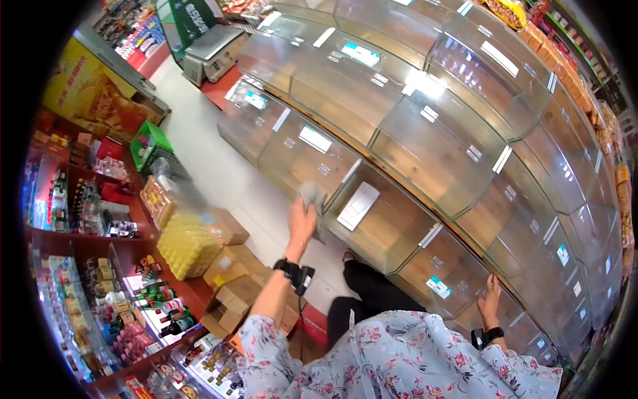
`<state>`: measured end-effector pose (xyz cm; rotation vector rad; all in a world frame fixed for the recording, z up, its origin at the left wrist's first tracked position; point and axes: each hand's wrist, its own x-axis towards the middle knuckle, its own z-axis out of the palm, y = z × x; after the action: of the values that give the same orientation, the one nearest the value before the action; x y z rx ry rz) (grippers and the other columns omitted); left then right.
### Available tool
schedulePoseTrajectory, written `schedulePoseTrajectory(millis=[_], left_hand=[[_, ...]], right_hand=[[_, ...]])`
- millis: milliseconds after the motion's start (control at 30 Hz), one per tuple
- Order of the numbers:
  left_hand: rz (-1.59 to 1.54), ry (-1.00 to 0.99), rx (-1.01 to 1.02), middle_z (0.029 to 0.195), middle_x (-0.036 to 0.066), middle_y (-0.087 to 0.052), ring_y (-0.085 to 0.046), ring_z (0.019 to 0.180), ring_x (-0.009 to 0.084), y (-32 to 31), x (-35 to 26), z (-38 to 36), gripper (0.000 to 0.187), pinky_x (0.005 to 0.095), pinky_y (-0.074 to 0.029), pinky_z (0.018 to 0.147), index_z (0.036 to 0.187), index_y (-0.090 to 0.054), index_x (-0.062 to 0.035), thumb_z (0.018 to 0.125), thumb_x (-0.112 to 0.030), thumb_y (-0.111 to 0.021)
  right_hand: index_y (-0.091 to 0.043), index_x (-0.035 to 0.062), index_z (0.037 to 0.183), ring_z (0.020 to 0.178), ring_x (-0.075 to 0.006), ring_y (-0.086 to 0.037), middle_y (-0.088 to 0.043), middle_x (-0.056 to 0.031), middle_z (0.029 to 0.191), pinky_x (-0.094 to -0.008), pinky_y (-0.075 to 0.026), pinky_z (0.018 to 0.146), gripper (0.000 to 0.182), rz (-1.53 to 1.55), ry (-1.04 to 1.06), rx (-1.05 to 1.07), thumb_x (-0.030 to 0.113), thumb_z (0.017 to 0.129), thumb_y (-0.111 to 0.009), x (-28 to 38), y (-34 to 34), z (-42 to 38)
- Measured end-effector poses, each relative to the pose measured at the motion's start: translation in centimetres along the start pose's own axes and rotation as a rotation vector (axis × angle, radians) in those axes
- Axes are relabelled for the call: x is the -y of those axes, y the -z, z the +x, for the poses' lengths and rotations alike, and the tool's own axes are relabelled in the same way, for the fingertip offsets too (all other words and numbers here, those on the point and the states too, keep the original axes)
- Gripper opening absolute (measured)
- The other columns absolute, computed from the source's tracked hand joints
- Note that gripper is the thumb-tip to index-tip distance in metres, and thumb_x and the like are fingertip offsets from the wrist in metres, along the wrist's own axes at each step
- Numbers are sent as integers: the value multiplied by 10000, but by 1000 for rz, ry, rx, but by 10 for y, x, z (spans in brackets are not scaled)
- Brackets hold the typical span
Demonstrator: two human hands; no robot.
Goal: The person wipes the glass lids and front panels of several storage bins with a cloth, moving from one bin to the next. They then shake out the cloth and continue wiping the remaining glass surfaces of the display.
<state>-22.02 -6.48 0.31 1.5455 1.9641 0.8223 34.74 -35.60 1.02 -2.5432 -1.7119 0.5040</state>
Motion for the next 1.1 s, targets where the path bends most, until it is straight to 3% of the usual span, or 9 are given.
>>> schedulePoseTrajectory(millis=[67, 267, 367, 467, 533, 633, 800, 900, 1100], left_hand=[[82, -216, -61, 993, 235, -623, -555, 976, 444, 5, -26, 30, 248, 504, -449, 876, 1043, -609, 21, 828, -83, -542], [259, -676, 165, 1108, 163, -581, -522, 1070, 351, -41, -60, 99, 242, 476, -432, 897, 1031, -587, -19, 790, -40, -588], [329, -706, 219, 1074, 123, -578, -521, 1059, 311, -63, -46, 98, 236, 432, -424, 878, 1013, -591, -47, 777, -46, -596], [371, -735, 329, 1065, 130, -565, -511, 1057, 321, -42, -20, 85, 245, 414, -414, 859, 1006, -591, -32, 762, -47, -605], [396, -728, 425, 1082, 141, -562, -504, 1064, 330, -21, 0, 73, 270, 417, -413, 854, 1025, -591, -18, 756, -43, -607], [420, -760, 492, 1084, 131, -565, -507, 1066, 315, -6, 22, 70, 267, 413, -407, 853, 1040, -599, -27, 776, -59, -588], [380, -903, 390, 1082, 108, -569, -515, 1076, 282, -9, 13, 83, 266, 403, -393, 880, 1077, -594, -44, 822, -115, -560], [376, -926, 390, 1078, 102, -564, -515, 1094, 256, -21, 1, 104, 263, 403, -378, 914, 1076, -586, -53, 836, -156, -556], [425, -871, 333, 1107, 109, -565, -516, 1116, 261, -49, -25, 157, 293, 429, -392, 931, 1098, -599, -61, 814, -131, -587]], right_hand=[[-307, 74, 1535, 1416, -415, -296, -279, -210, 1580, -421, -271, 1174, 877, 30, -40, 26, -59, 716, -590, 6, 7, 1], [-341, 59, 1519, 1423, -409, -313, -288, -227, 1575, -405, -272, 1179, 801, 14, -156, 71, -17, 763, -593, 15, 10, 6], [-450, 28, 1447, 1390, -391, -382, -381, -237, 1522, -394, -304, 1162, 653, -19, -341, 37, 8, 809, -584, 32, 7, 21], [-555, -7, 1335, 1324, -385, -473, -503, -239, 1424, -392, -356, 1131, 489, 86, -231, -108, 35, 848, -570, 106, 23, 42], [-600, 5, 1277, 1265, -362, -538, -583, -204, 1346, -396, -403, 1093, 411, 476, -152, -112, 49, 870, -561, 154, 13, 70], [-619, 64, 1271, 1224, -325, -576, -612, -154, 1319, -385, -451, 1039, 395, 435, 119, -32, 48, 882, -556, 274, 18, 110], [-590, 35, 1275, 1244, -353, -545, -573, -161, 1361, -397, -452, 1038, 376, 480, 451, 36, 32, 907, -518, 427, -13, 184], [-585, 16, 1273, 1230, -374, -539, -574, -180, 1342, -416, -454, 1020, 414, 471, 444, -25, -13, 871, -491, 485, -31, 218], [-487, 26, 1374, 1156, -391, -555, -599, -191, 1245, -451, -466, 975, 568, 299, 341, -105, -54, 811, -483, 510, -55, 238]])
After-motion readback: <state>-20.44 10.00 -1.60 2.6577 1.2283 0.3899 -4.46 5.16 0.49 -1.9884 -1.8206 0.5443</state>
